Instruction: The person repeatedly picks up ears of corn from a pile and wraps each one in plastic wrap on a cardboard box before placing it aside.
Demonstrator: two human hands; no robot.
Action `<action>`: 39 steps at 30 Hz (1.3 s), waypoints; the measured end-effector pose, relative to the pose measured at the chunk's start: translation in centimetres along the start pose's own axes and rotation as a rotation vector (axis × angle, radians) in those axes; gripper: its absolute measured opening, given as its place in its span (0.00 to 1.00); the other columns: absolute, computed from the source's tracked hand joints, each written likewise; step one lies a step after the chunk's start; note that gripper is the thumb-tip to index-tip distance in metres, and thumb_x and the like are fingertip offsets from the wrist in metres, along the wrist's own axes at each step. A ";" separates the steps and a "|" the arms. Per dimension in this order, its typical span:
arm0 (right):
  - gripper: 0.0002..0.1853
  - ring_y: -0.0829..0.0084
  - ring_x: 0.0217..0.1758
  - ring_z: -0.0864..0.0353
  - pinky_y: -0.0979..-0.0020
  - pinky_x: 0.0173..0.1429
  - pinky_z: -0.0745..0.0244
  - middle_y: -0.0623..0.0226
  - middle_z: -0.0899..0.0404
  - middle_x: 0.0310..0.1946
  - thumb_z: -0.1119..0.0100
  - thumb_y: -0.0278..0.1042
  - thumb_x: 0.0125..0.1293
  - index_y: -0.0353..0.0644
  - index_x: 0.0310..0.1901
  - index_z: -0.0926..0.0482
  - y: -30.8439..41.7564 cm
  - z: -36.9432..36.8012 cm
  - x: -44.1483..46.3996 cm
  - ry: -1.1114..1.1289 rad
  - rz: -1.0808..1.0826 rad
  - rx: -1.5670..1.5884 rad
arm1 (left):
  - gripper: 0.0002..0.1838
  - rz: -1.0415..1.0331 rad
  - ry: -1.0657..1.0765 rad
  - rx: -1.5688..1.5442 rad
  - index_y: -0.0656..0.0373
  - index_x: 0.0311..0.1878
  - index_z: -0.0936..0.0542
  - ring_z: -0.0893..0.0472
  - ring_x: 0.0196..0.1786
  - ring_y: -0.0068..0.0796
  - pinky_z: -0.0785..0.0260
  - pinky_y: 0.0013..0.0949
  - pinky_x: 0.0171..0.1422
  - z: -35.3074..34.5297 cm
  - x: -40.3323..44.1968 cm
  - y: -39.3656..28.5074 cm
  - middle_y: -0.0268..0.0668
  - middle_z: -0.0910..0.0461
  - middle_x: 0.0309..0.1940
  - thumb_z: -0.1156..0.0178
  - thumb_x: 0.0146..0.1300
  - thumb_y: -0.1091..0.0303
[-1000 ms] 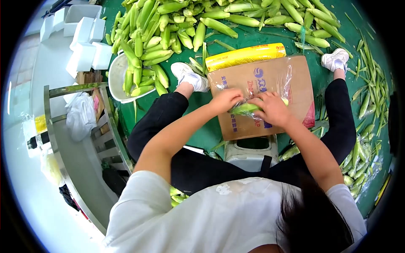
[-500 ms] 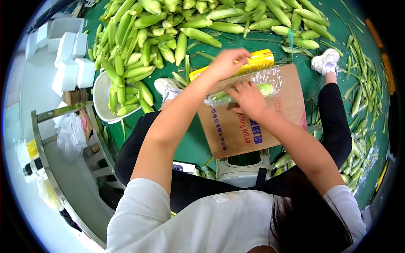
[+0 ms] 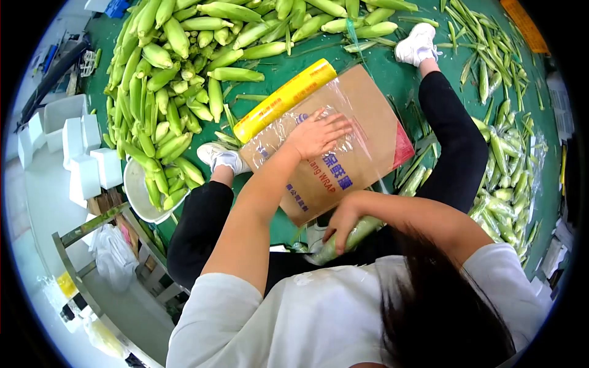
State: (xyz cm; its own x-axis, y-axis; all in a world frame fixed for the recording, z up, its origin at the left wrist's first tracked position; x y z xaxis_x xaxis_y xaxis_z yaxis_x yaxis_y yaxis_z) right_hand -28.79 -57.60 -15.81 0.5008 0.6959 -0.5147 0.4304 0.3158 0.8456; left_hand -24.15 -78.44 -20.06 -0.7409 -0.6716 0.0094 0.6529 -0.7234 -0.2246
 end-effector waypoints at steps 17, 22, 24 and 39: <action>0.37 0.46 0.71 0.28 0.52 0.77 0.36 0.43 0.29 0.70 0.39 0.22 0.61 0.40 0.75 0.32 -25.1 -52.1 -43.2 -1.752 -1.865 0.645 | 0.18 1.146 -1.542 -0.941 0.62 0.57 0.30 0.26 0.51 0.38 0.31 0.41 0.61 4.0 -11.7 20.4 0.42 0.26 0.50 0.38 0.66 0.72; 0.24 0.62 0.61 0.21 0.65 0.68 0.29 0.57 0.21 0.62 0.44 0.16 0.69 0.37 0.66 0.24 -10.1 -9.2 -40.6 -2.274 -0.956 0.029 | 0.49 2.175 -1.216 -1.118 0.73 0.69 0.39 0.21 0.63 0.55 0.28 0.47 0.70 -15.0 -19.4 37.7 0.59 0.28 0.67 0.20 0.55 0.55; 0.23 0.63 0.56 0.19 0.65 0.63 0.25 0.56 0.19 0.57 0.40 0.17 0.67 0.37 0.64 0.24 -9.5 1.8 -33.7 -1.967 -0.755 0.302 | 0.42 2.089 -1.033 -1.226 0.73 0.66 0.32 0.17 0.55 0.48 0.20 0.41 0.59 -18.3 -18.5 41.0 0.54 0.22 0.64 0.21 0.57 0.57; 0.05 0.69 0.60 0.20 0.60 0.63 0.27 0.69 0.17 0.52 0.42 0.33 0.73 0.43 0.41 0.19 -15.0 5.4 -21.4 -1.799 0.502 1.526 | 0.31 0.679 -0.271 -0.775 0.45 0.71 0.24 0.25 0.65 0.46 0.33 0.42 0.71 6.5 -14.2 9.6 0.45 0.25 0.61 0.32 0.63 0.69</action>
Point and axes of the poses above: each hand's wrist, its own x-axis towards the middle knuckle, its own z-axis out of the back of the hand, y = z × x, the point moved 10 cm from there along x, towards the middle knuckle
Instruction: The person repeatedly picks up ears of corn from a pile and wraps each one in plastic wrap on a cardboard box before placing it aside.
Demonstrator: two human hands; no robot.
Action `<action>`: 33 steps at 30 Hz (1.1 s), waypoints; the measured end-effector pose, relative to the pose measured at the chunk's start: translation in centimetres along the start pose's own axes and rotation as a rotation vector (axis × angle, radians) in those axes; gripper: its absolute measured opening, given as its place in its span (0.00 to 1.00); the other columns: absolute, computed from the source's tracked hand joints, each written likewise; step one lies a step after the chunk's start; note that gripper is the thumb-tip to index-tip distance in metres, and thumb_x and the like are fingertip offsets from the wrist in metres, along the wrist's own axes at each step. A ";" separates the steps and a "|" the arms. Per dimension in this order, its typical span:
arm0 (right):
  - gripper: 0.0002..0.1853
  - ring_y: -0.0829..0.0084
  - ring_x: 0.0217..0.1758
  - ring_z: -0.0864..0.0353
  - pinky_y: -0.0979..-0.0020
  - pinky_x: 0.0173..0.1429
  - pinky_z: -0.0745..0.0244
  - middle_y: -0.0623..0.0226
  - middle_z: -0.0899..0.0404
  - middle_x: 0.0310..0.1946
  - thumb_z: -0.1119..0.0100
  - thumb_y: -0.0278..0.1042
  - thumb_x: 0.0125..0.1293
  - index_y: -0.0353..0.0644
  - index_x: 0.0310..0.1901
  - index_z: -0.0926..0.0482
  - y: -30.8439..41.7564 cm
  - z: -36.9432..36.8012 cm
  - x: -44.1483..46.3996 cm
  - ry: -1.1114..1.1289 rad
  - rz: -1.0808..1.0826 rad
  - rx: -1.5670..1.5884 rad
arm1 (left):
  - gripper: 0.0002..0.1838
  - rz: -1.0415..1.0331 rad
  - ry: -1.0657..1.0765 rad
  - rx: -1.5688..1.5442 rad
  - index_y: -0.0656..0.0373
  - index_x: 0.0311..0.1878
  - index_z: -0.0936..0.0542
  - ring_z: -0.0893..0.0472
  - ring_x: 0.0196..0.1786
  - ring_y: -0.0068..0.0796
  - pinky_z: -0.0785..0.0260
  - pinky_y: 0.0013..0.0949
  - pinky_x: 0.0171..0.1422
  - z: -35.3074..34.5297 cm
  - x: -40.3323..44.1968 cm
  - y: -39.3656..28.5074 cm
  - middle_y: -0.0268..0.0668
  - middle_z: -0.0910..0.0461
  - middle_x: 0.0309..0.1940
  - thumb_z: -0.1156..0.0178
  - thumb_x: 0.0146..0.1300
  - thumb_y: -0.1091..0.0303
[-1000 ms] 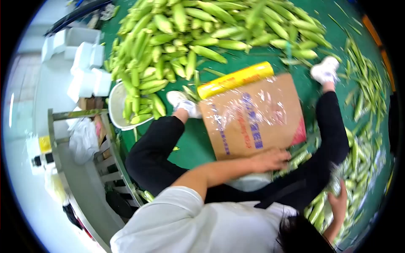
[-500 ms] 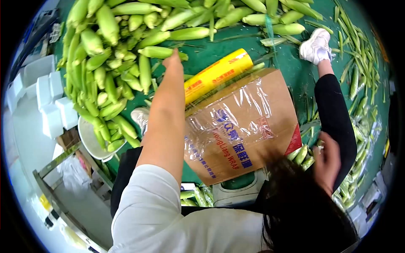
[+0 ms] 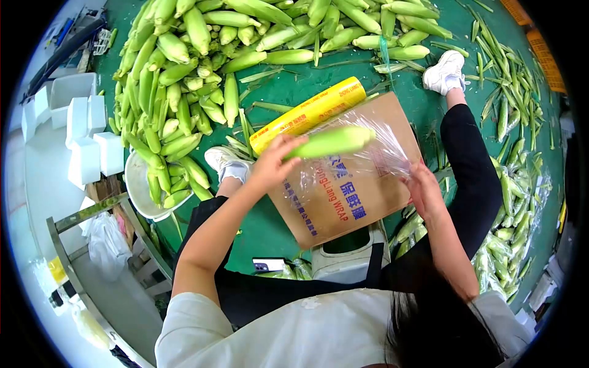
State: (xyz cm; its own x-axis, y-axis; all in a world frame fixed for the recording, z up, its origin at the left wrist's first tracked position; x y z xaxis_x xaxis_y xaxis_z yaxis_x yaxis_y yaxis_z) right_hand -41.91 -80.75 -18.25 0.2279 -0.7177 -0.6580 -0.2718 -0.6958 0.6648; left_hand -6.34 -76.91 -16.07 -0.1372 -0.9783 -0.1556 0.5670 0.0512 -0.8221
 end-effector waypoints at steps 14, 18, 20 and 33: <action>0.40 0.62 0.63 0.24 0.49 0.67 0.31 0.66 0.23 0.61 0.35 0.58 0.63 0.72 0.77 0.38 -5.3 -20.9 2.6 0.639 1.147 -1.989 | 0.16 0.010 -0.272 0.544 0.57 0.54 0.21 0.28 0.61 0.46 0.38 0.50 0.67 -7.9 -11.5 -3.7 0.43 0.25 0.57 0.35 0.65 0.63; 0.39 0.61 0.61 0.23 0.53 0.64 0.30 0.67 0.22 0.59 0.37 0.61 0.64 0.71 0.76 0.36 -4.8 -20.8 3.6 0.693 1.112 -1.973 | 0.07 -0.090 -0.434 0.471 0.58 0.38 0.22 0.23 0.52 0.45 0.36 0.48 0.64 -5.2 -11.0 -1.6 0.41 0.21 0.43 0.36 0.65 0.66; 0.38 0.61 0.60 0.22 0.56 0.63 0.29 0.66 0.22 0.57 0.38 0.62 0.64 0.71 0.76 0.35 -4.0 -19.3 3.3 0.659 1.153 -1.908 | 0.05 0.005 -0.346 0.197 0.58 0.43 0.23 0.19 0.41 0.50 0.27 0.44 0.50 -3.9 -12.6 -0.2 0.46 0.20 0.37 0.40 0.71 0.68; 0.17 0.61 0.60 0.23 0.51 0.64 0.31 0.60 0.23 0.60 0.39 0.46 0.70 0.45 0.54 0.21 -3.2 -18.5 0.1 0.263 1.183 -1.711 | 0.20 -0.403 -0.015 0.725 0.55 0.44 0.20 0.21 0.52 0.40 0.26 0.40 0.53 -7.2 1.5 -4.8 0.37 0.21 0.37 0.24 0.52 0.58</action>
Point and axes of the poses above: each hand's wrist, its own x-axis towards the middle knuckle, its own z-axis out of the back of the hand, y = z × x, the point moved 10 cm from there along x, towards the middle knuckle
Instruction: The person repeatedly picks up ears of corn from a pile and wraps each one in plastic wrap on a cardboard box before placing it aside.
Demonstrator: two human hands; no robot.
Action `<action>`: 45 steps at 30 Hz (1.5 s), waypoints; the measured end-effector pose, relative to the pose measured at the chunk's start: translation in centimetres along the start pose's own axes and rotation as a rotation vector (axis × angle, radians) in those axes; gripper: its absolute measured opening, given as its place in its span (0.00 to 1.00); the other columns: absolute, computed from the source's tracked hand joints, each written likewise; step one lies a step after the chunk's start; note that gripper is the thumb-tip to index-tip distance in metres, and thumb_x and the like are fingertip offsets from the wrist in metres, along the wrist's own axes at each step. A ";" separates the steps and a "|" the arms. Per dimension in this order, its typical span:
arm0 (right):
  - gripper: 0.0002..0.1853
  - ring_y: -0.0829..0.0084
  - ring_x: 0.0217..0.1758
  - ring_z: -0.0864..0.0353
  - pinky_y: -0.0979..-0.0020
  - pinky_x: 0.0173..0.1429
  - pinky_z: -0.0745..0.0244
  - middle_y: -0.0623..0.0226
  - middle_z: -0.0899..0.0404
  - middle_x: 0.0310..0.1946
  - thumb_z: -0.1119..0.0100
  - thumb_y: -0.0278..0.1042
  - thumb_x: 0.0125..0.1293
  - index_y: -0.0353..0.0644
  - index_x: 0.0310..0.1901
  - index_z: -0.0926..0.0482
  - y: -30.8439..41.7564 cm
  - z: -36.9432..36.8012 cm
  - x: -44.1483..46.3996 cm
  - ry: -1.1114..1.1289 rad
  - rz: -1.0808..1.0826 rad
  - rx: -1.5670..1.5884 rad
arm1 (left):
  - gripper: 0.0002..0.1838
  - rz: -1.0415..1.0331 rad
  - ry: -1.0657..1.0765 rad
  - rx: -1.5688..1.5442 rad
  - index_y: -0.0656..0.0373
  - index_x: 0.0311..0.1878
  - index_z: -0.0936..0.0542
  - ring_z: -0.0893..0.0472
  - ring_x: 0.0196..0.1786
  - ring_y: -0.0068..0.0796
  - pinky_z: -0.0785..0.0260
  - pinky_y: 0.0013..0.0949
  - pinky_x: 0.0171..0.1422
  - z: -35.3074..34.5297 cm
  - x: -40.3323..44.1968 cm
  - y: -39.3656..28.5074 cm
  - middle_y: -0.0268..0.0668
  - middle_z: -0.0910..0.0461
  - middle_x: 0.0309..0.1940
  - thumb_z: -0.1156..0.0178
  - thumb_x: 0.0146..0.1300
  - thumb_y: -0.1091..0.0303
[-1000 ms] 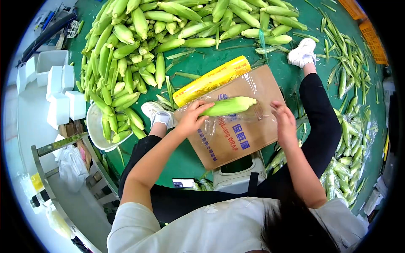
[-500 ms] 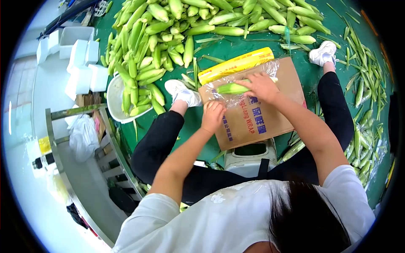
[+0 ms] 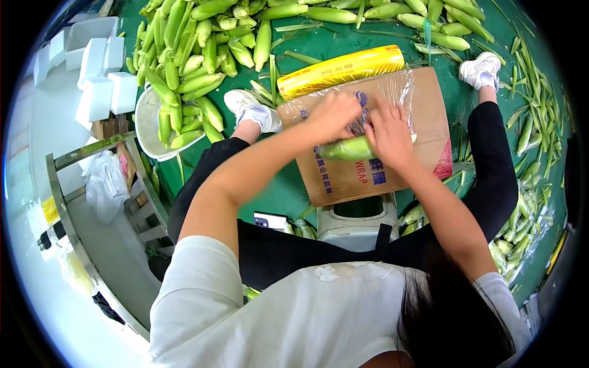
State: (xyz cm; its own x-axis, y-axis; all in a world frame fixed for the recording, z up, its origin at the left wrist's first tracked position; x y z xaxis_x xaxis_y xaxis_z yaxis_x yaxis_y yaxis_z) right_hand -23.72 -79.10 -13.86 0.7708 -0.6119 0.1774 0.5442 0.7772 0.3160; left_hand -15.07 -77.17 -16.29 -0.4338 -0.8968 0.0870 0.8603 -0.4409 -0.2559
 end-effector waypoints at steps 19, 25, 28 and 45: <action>0.42 0.57 0.56 0.15 0.58 0.61 0.21 0.59 0.13 0.51 0.26 0.64 0.44 0.52 0.61 0.16 4.8 -7.8 -0.4 1.202 0.183 0.219 | 0.25 -0.237 0.154 -0.145 0.28 0.74 0.29 0.48 0.84 0.37 0.62 0.62 0.85 -6.1 7.0 -2.3 0.23 0.43 0.82 0.55 0.78 0.45; 0.39 0.55 0.62 0.20 0.59 0.67 0.26 0.48 0.19 0.59 0.37 0.63 0.67 0.38 0.68 0.26 13.1 -2.4 -20.9 2.068 -0.375 1.295 | 0.33 -0.193 0.170 0.062 0.36 0.78 0.35 0.43 0.83 0.38 0.52 0.63 0.82 -5.7 6.2 -4.6 0.30 0.43 0.82 0.47 0.70 0.48; 0.36 0.57 0.53 0.15 0.61 0.59 0.21 0.54 0.15 0.52 0.31 0.59 0.64 0.41 0.65 0.24 6.6 9.6 -16.5 0.996 -0.178 1.096 | 0.37 0.017 0.072 -0.254 0.51 0.78 0.35 0.41 0.81 0.43 0.48 0.56 0.81 -5.6 5.0 -7.6 0.44 0.42 0.81 0.43 0.66 0.53; 0.42 0.44 0.72 0.30 0.54 0.75 0.33 0.38 0.30 0.69 0.26 0.42 0.60 0.35 0.72 0.32 -24.1 33.2 -71.6 0.079 -1.442 -0.932 | 0.20 0.709 -0.495 -0.050 0.64 0.58 0.22 0.20 0.52 0.56 0.28 0.53 0.60 -3.4 13.2 24.8 0.55 0.19 0.48 0.46 0.62 0.73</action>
Point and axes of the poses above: each hand's wrist, its own x-axis towards the middle knuckle, its own z-axis out of the back of the hand, y = z × x, the point moved 10 cm from there along x, towards the middle knuckle
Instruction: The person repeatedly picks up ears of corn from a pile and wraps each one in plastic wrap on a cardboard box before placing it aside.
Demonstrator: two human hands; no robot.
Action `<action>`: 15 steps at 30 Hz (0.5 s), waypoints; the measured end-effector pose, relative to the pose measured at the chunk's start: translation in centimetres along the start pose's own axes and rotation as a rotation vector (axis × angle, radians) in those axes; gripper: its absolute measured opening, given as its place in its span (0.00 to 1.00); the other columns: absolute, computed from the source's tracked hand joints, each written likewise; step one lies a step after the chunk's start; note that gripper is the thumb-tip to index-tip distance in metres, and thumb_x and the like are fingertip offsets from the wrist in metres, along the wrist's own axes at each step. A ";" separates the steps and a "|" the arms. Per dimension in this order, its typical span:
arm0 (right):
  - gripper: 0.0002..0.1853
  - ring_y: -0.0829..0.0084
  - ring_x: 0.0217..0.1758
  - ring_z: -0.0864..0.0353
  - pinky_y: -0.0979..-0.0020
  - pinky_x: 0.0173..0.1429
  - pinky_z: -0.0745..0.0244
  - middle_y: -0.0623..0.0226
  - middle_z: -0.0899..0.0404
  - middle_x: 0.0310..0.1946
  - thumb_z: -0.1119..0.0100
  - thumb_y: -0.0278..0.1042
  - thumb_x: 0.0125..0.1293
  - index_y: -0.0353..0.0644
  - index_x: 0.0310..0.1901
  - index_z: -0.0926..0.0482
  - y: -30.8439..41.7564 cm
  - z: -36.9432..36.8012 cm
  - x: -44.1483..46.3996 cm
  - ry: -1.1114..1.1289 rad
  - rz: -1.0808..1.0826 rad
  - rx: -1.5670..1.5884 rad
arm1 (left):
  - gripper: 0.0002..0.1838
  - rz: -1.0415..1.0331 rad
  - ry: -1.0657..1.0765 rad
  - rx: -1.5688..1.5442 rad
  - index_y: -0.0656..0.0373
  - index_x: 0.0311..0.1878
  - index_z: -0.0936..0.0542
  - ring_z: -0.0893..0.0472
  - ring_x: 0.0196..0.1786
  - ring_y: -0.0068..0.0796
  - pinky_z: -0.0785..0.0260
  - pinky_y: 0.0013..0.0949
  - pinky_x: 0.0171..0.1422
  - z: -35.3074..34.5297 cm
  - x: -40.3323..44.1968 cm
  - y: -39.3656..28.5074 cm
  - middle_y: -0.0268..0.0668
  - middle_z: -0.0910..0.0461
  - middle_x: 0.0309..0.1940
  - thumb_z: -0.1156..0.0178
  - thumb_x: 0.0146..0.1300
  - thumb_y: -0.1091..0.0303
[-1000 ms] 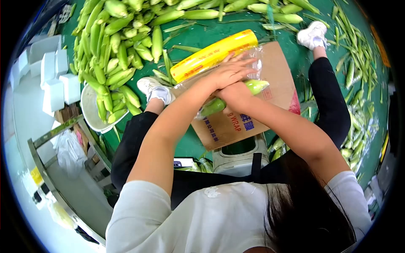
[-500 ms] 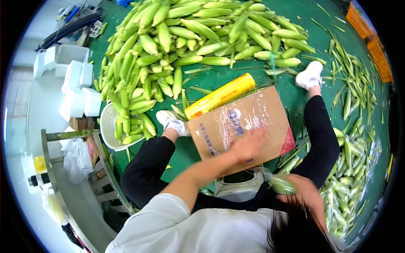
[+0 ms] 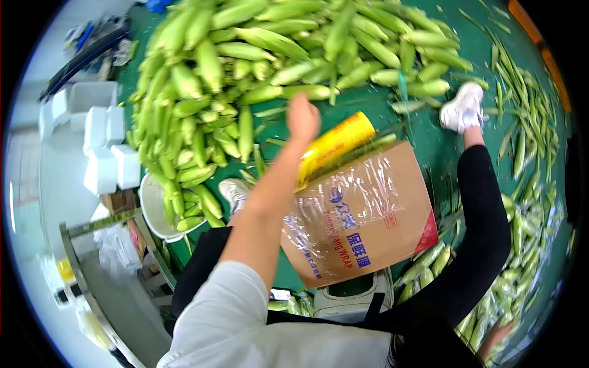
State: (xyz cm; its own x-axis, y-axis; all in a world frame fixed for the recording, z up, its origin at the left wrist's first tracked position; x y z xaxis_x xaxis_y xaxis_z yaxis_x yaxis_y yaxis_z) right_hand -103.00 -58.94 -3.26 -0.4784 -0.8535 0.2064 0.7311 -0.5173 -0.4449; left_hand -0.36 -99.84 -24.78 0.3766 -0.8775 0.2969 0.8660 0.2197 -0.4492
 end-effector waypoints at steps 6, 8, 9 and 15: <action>0.22 0.70 0.53 0.18 0.68 0.62 0.27 0.59 0.18 0.55 0.46 0.17 0.71 0.40 0.66 0.23 47.2 23.6 2.3 0.310 0.382 0.988 | 0.35 -0.178 0.481 0.589 0.45 0.67 0.25 0.27 0.67 0.44 0.33 0.51 0.67 -10.2 6.6 7.8 0.38 0.25 0.61 0.26 0.54 0.64; 0.18 0.71 0.56 0.20 0.66 0.64 0.28 0.59 0.18 0.53 0.41 0.25 0.71 0.39 0.62 0.21 57.2 21.6 -3.5 0.794 0.403 1.071 | 0.31 -0.205 0.455 0.453 0.43 0.65 0.23 0.27 0.65 0.46 0.35 0.52 0.68 -7.4 4.7 6.5 0.37 0.24 0.59 0.25 0.56 0.61; 0.19 0.65 0.59 0.21 0.63 0.65 0.28 0.57 0.19 0.54 0.39 0.31 0.71 0.38 0.61 0.20 59.5 20.0 -5.2 0.706 0.426 1.193 | 0.32 -0.222 0.434 0.356 0.43 0.66 0.24 0.27 0.64 0.47 0.36 0.53 0.69 -5.6 3.3 5.9 0.39 0.24 0.59 0.26 0.57 0.61; 0.11 0.55 0.46 0.18 0.59 0.54 0.26 0.51 0.20 0.42 0.34 0.33 0.67 0.35 0.45 0.21 68.9 20.9 -11.5 0.488 0.743 0.985 | 0.37 -0.167 0.351 -0.181 0.40 0.77 0.31 0.26 0.64 0.53 0.38 0.54 0.75 11.9 -6.7 -2.2 0.49 0.27 0.58 0.30 0.63 0.60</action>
State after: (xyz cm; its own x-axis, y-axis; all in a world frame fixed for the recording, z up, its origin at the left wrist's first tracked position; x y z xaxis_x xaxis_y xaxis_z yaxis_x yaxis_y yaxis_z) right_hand -36.93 -86.02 -18.03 0.2127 -0.9487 -0.2341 0.8392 0.0546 0.5411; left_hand -0.84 -89.39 -15.78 0.0744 -0.9934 0.0869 0.8222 0.0118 -0.5691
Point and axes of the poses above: each hand's wrist, its own x-axis towards the middle knuckle, its own z-axis out of the back of the hand, y = z × x, the point moved 10 cm from there along x, towards the middle knuckle
